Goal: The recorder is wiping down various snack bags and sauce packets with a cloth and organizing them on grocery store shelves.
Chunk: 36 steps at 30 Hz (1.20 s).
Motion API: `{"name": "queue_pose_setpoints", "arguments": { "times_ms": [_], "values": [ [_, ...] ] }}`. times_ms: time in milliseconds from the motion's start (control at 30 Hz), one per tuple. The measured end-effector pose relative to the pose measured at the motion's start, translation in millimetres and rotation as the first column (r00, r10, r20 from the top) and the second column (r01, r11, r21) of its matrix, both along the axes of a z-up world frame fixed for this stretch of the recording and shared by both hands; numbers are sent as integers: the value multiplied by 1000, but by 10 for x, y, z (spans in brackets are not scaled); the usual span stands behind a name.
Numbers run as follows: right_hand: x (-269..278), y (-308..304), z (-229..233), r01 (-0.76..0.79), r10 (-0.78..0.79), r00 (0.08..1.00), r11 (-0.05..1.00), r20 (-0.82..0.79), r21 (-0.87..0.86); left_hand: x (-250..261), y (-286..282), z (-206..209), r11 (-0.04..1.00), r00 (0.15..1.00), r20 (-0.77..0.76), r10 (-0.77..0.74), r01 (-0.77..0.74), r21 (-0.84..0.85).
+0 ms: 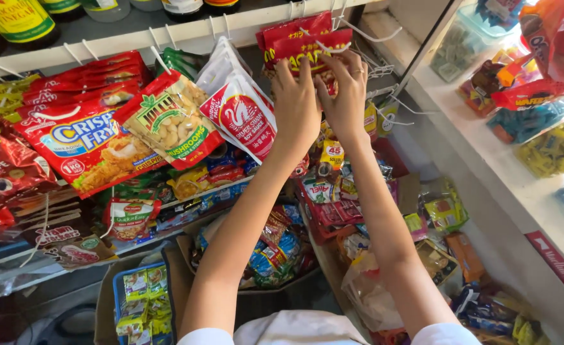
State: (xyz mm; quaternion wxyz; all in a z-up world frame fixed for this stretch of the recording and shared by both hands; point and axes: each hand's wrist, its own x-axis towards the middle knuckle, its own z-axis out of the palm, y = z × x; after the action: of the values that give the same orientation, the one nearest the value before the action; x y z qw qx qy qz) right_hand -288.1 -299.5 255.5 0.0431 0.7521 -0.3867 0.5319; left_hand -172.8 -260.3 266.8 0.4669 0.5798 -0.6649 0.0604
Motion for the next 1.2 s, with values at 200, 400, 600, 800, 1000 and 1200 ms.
{"name": "queue_pose_setpoints", "arguments": {
  "times_ms": [200,400,600,800,1000,1200],
  "values": [
    [30,-358,-127,-81,76,991,995,-107,-50,-22,-452,-292,996,996,6,91,-90,-14],
    [-31,-412,-115,-100,100,993,995,63,-8,85,-555,-377,1000,1000,8,-1,1,17],
    [-180,-797,-681,-392,260,877,874,404,289,97,-591,-511,1000,986,-168,11,-13,-11],
    [-104,-656,-668,-323,196,930,842,311,432,116,-395,-241,948,913,-391,-112,217,233],
    [-110,-575,-604,-193,84,961,888,265,417,-16,-490,-615,996,983,-179,-32,18,-82],
    [-281,0,-992,-79,55,950,995,308,67,86,913,-302,905,873,-269,-407,347,-246]
  ]
}}
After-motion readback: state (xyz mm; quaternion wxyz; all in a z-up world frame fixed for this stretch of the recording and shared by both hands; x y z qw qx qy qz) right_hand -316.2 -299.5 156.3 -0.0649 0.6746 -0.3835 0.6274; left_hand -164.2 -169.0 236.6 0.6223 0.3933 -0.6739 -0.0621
